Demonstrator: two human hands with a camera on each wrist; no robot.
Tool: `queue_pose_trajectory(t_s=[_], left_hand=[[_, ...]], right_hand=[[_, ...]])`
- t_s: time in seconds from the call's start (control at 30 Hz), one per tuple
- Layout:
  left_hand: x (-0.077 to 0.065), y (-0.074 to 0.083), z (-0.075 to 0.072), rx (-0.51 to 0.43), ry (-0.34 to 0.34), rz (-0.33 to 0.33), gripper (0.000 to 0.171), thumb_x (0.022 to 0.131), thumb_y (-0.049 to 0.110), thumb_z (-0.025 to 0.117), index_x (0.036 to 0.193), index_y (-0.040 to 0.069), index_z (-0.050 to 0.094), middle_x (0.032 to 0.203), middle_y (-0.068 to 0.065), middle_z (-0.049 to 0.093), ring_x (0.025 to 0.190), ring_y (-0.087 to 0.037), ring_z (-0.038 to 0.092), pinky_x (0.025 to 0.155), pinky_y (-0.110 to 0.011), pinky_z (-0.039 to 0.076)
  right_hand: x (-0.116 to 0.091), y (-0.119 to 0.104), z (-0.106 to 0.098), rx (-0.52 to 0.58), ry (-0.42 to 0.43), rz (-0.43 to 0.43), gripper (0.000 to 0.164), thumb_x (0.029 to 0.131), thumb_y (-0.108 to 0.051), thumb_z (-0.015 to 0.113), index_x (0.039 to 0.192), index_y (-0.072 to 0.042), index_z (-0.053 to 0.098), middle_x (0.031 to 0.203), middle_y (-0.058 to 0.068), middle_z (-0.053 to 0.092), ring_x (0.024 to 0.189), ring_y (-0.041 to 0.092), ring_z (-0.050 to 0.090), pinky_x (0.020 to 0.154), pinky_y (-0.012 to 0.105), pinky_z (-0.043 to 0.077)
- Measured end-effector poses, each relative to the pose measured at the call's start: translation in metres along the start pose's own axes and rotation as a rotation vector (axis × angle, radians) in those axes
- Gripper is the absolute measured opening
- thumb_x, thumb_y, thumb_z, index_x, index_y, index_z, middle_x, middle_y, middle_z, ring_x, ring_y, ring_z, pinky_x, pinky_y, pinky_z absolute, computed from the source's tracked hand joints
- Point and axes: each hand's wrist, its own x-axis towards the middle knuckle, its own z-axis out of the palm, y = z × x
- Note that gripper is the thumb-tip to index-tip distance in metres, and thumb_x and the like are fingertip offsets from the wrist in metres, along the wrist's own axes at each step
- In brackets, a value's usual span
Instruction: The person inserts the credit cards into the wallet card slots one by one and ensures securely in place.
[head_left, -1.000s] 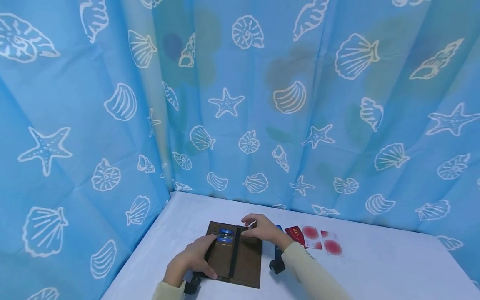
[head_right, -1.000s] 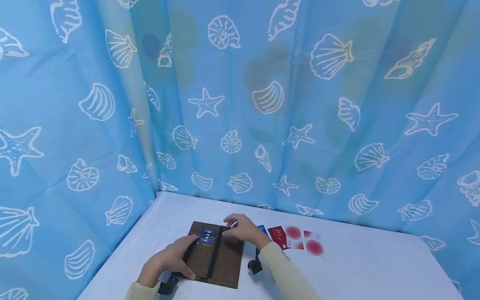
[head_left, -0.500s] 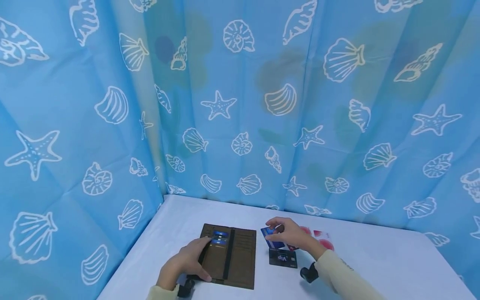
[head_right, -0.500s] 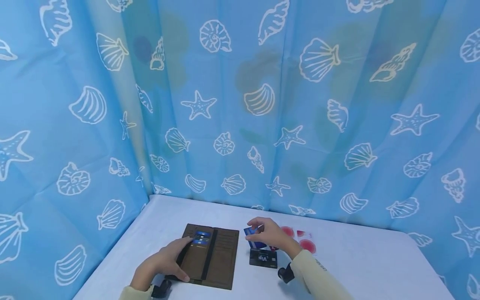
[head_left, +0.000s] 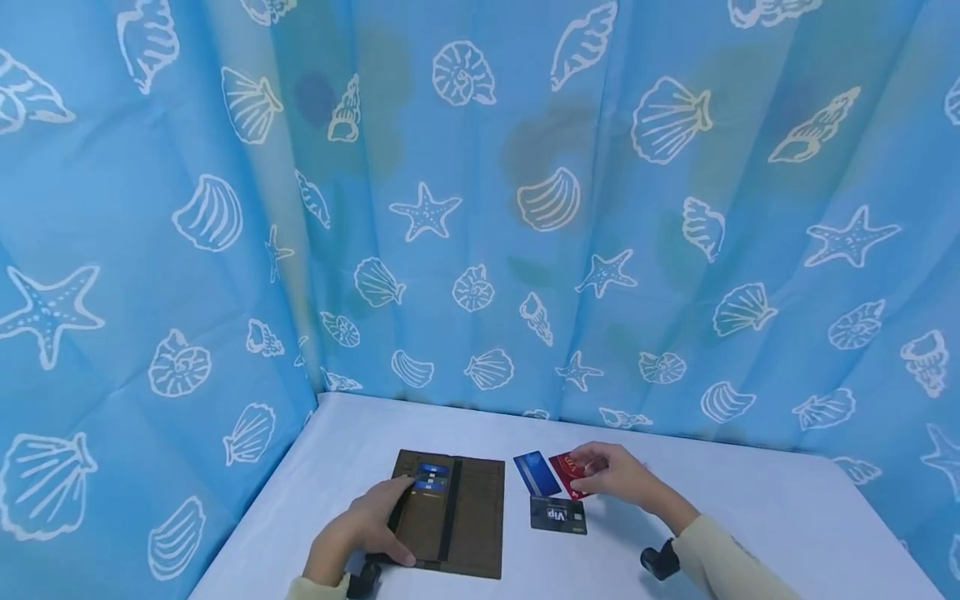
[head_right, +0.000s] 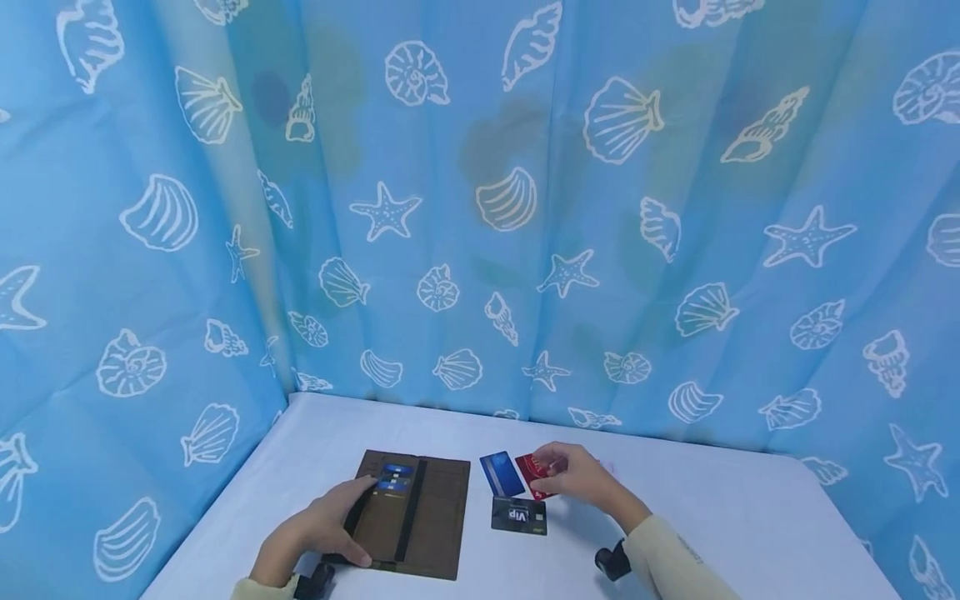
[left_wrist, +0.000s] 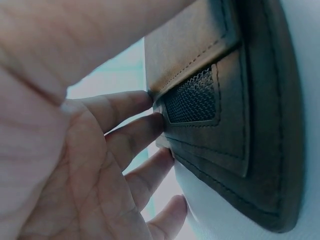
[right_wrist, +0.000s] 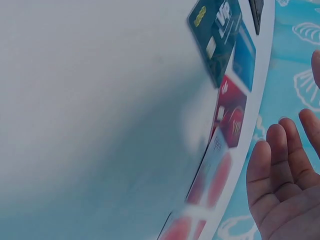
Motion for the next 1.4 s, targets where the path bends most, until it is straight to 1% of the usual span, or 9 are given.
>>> queue_pose_trajectory(t_s=[0.13, 0.2, 0.43, 0.67, 0.8, 0.93, 1.07, 1.2, 1.4], left_hand=[[-0.007, -0.006, 0.008, -0.017, -0.014, 0.014, 0.115, 0.049, 0.041, 0.098, 0.144, 0.006, 0.044, 0.146, -0.019, 0.048, 0.136, -0.045, 0.041, 0.107, -0.073, 0.034], [-0.009, -0.005, 0.007, -0.015, -0.005, 0.013, 0.113, 0.049, 0.040, 0.098, 0.143, 0.006, 0.044, 0.146, -0.019, 0.048, 0.135, -0.045, 0.041, 0.106, -0.073, 0.034], [-0.015, 0.008, -0.002, 0.026, 0.020, -0.065, 0.106, 0.051, 0.029, 0.099, 0.142, 0.009, 0.047, 0.144, -0.018, 0.051, 0.134, -0.044, 0.043, 0.106, -0.072, 0.035], [-0.013, 0.010, -0.001, 0.016, 0.019, -0.090, 0.107, 0.052, 0.026, 0.099, 0.143, 0.008, 0.046, 0.145, -0.018, 0.050, 0.135, -0.043, 0.042, 0.108, -0.069, 0.036], [-0.014, 0.012, -0.001, 0.024, 0.022, -0.107, 0.107, 0.052, 0.026, 0.099, 0.143, 0.007, 0.045, 0.145, -0.019, 0.049, 0.136, -0.043, 0.042, 0.109, -0.068, 0.036], [-0.014, 0.011, -0.001, 0.021, 0.030, -0.088, 0.107, 0.051, 0.025, 0.099, 0.142, 0.006, 0.046, 0.144, -0.019, 0.050, 0.135, -0.044, 0.042, 0.108, -0.069, 0.036], [-0.013, 0.008, 0.001, 0.005, 0.011, -0.079, 0.108, 0.051, 0.029, 0.099, 0.142, 0.007, 0.046, 0.145, -0.020, 0.050, 0.135, -0.045, 0.042, 0.107, -0.072, 0.034], [-0.010, 0.008, 0.001, -0.009, 0.012, -0.066, 0.109, 0.050, 0.031, 0.099, 0.142, 0.006, 0.046, 0.145, -0.020, 0.049, 0.135, -0.046, 0.042, 0.107, -0.073, 0.034], [-0.006, 0.014, -0.007, 0.037, 0.015, -0.073, 0.112, 0.049, 0.033, 0.099, 0.144, 0.007, 0.045, 0.146, -0.019, 0.048, 0.136, -0.044, 0.041, 0.108, -0.070, 0.035]], right_hand=[[-0.012, 0.010, 0.001, -0.007, 0.003, 0.042, 0.048, 0.077, -0.019, 0.084, 0.121, -0.007, 0.067, 0.106, 0.005, 0.069, 0.092, 0.018, 0.060, 0.080, 0.037, 0.057], [-0.014, 0.012, 0.000, -0.003, 0.017, 0.030, 0.047, 0.077, -0.018, 0.084, 0.120, -0.007, 0.067, 0.106, 0.005, 0.069, 0.092, 0.018, 0.060, 0.081, 0.039, 0.057], [-0.013, 0.015, -0.003, 0.029, 0.007, 0.016, 0.052, 0.077, -0.019, 0.084, 0.124, -0.007, 0.066, 0.111, 0.005, 0.070, 0.093, 0.020, 0.060, 0.081, 0.036, 0.057], [-0.015, 0.013, -0.002, 0.022, 0.014, 0.019, 0.056, 0.077, -0.019, 0.085, 0.128, -0.006, 0.065, 0.111, 0.005, 0.070, 0.091, 0.018, 0.059, 0.080, 0.034, 0.057], [-0.014, 0.018, 0.004, 0.022, 0.016, 0.021, 0.051, 0.076, -0.018, 0.085, 0.122, -0.007, 0.068, 0.123, 0.008, 0.067, 0.090, 0.017, 0.059, 0.079, 0.031, 0.057], [-0.013, 0.022, 0.010, 0.024, 0.029, 0.032, 0.044, 0.074, -0.016, 0.087, 0.115, -0.010, 0.072, 0.136, 0.007, 0.060, 0.089, 0.016, 0.059, 0.080, 0.031, 0.057], [-0.015, 0.024, 0.012, 0.009, 0.024, 0.040, 0.044, 0.071, -0.016, 0.088, 0.112, -0.011, 0.073, 0.134, 0.007, 0.061, 0.091, 0.015, 0.059, 0.084, 0.034, 0.058], [-0.016, 0.021, 0.010, -0.012, 0.013, 0.001, 0.044, 0.071, -0.017, 0.088, 0.112, -0.011, 0.072, 0.126, 0.008, 0.063, 0.093, 0.016, 0.059, 0.085, 0.035, 0.057], [-0.015, 0.016, 0.007, -0.005, 0.029, -0.001, 0.042, 0.073, -0.020, 0.088, 0.111, -0.014, 0.072, 0.122, 0.005, 0.064, 0.090, 0.016, 0.060, 0.082, 0.036, 0.057]])
